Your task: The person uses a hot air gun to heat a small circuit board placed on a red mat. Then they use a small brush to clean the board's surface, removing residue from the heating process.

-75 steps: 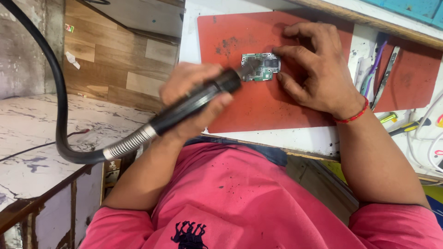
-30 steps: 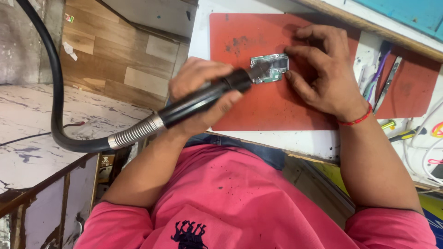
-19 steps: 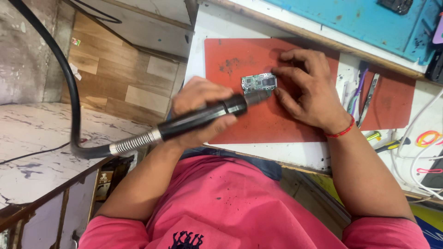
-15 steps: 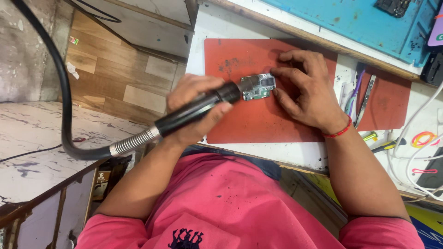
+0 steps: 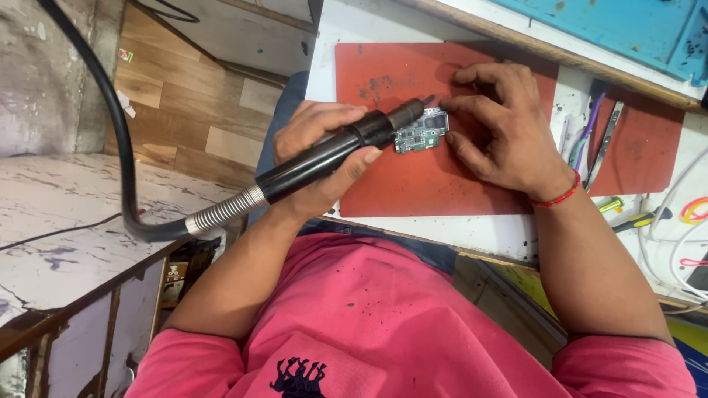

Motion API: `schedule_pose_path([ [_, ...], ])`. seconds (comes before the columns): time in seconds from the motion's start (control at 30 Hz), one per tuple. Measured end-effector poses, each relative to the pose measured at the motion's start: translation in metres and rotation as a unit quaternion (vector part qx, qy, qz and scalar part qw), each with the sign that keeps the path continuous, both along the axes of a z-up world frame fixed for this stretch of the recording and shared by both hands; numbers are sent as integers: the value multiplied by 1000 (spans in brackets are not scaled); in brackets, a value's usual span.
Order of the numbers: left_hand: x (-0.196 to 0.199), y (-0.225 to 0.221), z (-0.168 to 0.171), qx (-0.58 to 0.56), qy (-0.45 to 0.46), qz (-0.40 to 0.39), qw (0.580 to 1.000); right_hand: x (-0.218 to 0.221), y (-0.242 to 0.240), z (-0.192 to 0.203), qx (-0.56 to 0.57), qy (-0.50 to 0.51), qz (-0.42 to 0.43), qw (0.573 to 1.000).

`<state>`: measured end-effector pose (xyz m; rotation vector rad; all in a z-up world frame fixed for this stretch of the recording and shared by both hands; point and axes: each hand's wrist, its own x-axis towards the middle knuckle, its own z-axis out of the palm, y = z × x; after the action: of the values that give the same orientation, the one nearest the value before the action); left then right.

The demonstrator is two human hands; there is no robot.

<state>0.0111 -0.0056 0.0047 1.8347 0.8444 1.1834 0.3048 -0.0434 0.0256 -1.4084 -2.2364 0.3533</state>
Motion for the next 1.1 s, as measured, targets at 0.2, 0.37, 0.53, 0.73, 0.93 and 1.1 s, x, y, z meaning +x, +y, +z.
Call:
schedule_pose_path([
  [0.2,-1,4,2,54,-15,-10,998,0,4,0,-9,2,-18,1000],
  [0.37,-1,2,1,59,-12,-75,995,2,0,0,0,-1,-15,1000],
  [0.53,-3,-3,0,-15,-55,-54,997,3,-3,-3,-1,6,-11,1000],
  [0.73,-5,0,-1,18,-45,-56,997,2,0,-3,6,5,-8,1000],
  [0.93,-3,-1,0,56,-13,-31,998,1,0,0,7,3,-7,1000],
  [1.1,-1,0,-1,77,-8,-59,995,1,-1,-1,8,1,-6,1000],
])
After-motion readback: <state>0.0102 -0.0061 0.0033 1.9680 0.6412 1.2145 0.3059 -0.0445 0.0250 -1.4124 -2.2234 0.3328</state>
